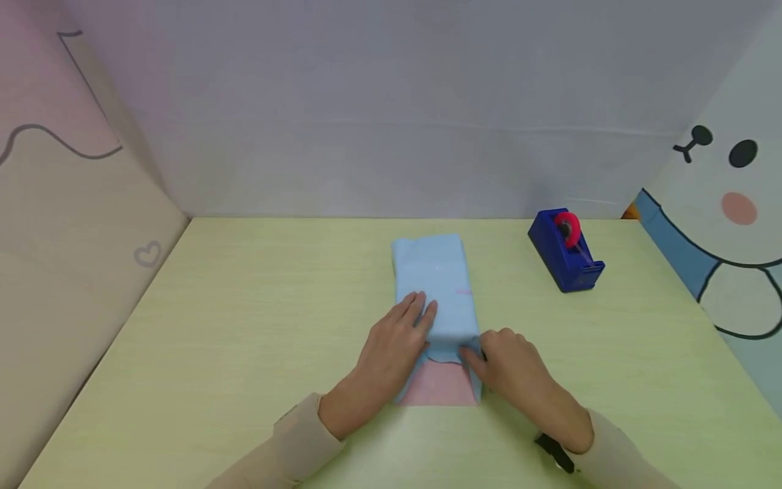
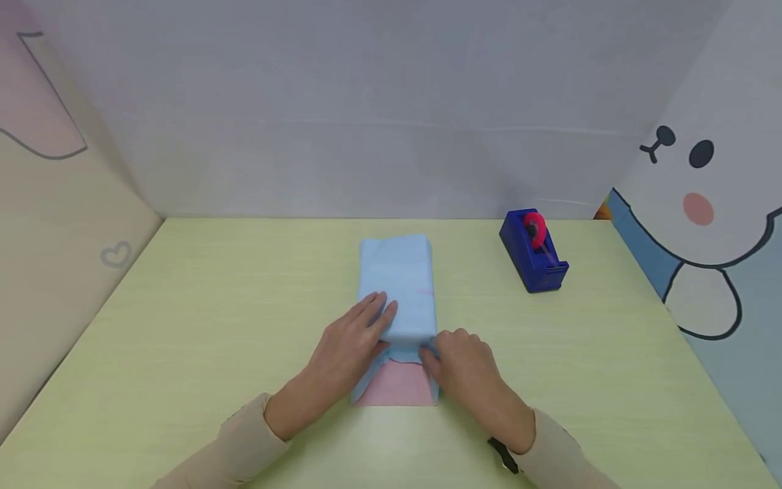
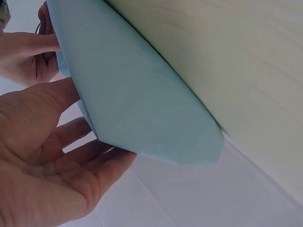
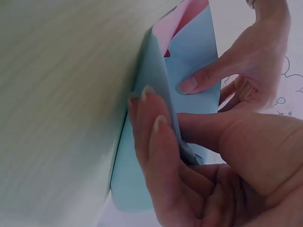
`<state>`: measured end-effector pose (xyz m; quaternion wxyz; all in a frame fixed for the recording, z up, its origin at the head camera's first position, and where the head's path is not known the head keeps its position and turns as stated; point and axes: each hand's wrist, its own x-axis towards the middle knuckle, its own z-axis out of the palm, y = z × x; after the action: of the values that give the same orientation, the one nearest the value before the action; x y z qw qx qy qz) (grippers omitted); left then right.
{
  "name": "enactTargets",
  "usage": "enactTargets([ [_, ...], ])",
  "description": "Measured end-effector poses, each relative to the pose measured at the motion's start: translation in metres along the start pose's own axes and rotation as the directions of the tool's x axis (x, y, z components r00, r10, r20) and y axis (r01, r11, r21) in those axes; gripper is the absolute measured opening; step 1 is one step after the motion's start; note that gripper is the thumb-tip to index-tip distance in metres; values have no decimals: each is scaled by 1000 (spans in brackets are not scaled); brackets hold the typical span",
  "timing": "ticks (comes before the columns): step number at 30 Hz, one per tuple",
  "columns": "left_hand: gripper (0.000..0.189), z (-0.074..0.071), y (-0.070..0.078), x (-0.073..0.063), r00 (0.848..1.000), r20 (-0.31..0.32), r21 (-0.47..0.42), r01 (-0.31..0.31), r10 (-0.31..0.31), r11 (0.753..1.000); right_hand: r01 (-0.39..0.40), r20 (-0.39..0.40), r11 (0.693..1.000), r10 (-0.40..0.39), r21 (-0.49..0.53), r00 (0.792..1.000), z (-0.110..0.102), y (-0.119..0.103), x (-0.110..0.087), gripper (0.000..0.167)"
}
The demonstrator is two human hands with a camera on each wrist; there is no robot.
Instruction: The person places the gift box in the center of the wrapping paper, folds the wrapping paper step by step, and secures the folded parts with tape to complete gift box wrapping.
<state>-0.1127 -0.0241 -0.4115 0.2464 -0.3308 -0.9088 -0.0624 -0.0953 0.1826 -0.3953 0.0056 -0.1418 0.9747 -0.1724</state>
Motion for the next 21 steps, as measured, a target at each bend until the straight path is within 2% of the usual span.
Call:
enactTargets([
  [21, 59, 1, 2, -1, 1000, -16, 25, 5, -4, 1000, -24, 112, 998, 17, 56, 994, -1, 3, -1, 45],
])
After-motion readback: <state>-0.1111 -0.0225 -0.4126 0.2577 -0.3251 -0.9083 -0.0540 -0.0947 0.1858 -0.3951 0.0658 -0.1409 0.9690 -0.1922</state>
